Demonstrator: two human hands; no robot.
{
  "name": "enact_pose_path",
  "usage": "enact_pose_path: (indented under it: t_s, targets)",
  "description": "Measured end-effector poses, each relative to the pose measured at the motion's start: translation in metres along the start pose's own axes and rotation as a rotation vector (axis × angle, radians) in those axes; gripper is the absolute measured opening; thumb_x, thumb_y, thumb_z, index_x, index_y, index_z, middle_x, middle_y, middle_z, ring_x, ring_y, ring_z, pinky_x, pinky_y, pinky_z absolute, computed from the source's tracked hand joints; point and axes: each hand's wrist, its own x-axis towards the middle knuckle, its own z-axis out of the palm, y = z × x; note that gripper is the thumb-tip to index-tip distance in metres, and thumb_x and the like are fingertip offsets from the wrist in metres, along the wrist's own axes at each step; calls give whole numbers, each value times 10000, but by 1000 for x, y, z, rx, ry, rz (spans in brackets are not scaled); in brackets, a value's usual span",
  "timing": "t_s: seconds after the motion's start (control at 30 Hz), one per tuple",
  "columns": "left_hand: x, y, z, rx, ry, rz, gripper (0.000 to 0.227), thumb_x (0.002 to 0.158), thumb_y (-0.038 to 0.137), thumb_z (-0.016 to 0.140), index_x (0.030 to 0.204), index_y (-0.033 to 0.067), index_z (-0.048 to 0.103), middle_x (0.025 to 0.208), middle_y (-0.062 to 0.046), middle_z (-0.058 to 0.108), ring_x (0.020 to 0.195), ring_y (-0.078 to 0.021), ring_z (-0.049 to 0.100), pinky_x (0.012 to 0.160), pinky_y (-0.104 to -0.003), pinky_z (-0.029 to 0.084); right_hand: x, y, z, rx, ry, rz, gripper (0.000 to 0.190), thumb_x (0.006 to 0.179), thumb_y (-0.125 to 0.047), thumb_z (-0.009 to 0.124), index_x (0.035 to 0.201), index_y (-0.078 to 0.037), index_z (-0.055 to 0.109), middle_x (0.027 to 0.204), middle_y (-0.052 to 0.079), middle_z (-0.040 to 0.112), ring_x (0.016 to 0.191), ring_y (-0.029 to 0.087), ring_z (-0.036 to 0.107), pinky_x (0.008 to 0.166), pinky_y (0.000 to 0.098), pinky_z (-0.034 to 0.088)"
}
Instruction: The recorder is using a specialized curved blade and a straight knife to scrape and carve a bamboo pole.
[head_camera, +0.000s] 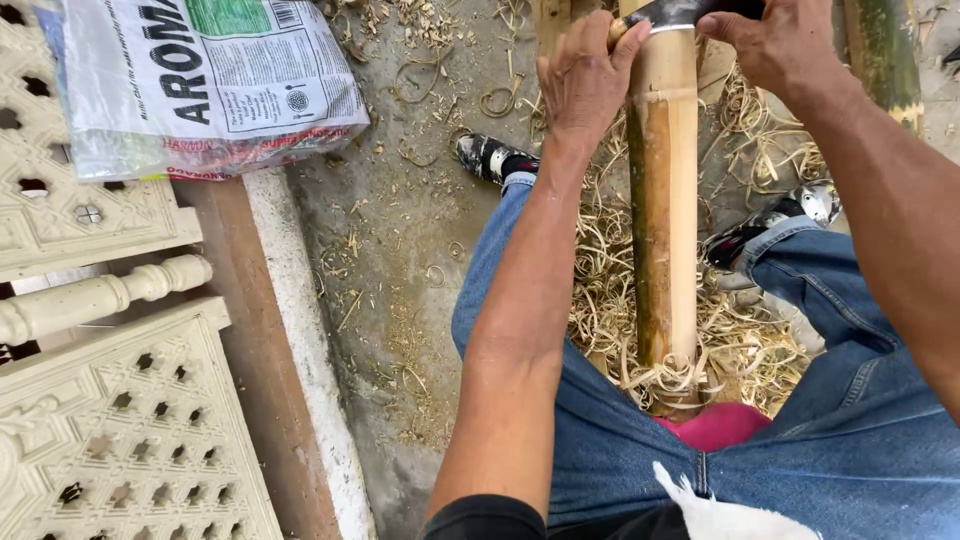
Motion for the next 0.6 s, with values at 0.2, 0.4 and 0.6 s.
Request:
enact_pose_path:
  t_s: [0.2, 0.4, 0.6]
  targets:
    - [-40, 23, -23, 37, -117, -74, 455, 958, 622, 499, 923, 175, 578, 810, 25, 624, 735, -154, 594, 755, -424, 439, -49, -28, -23, 372, -104, 240, 315, 1042, -328, 708, 1249, -90, 713, 984, 110, 732, 617, 76, 598, 467, 242, 503]
    - [-94, 48, -54, 32, -43, -25, 445, 981, 579, 500, 1026, 151, 616, 831, -7, 597, 749, -196, 554, 713, -436, 366, -100, -33, -12, 252, -129, 297, 339, 1036, -371, 685, 1144, -49, 696, 855, 116, 714, 447, 131, 505, 296, 287, 392]
    - [-200, 80, -99, 15, -114, 12, 427, 1013, 546, 540, 983, 124, 600, 895, -42, 572, 842, -225, 521, 792, -428, 351, -229, -50, -2, 220, -36, 226, 338, 1043, -326, 742, 953, -22, 624, 775, 127, 699, 493, 174, 548, 423, 357, 431]
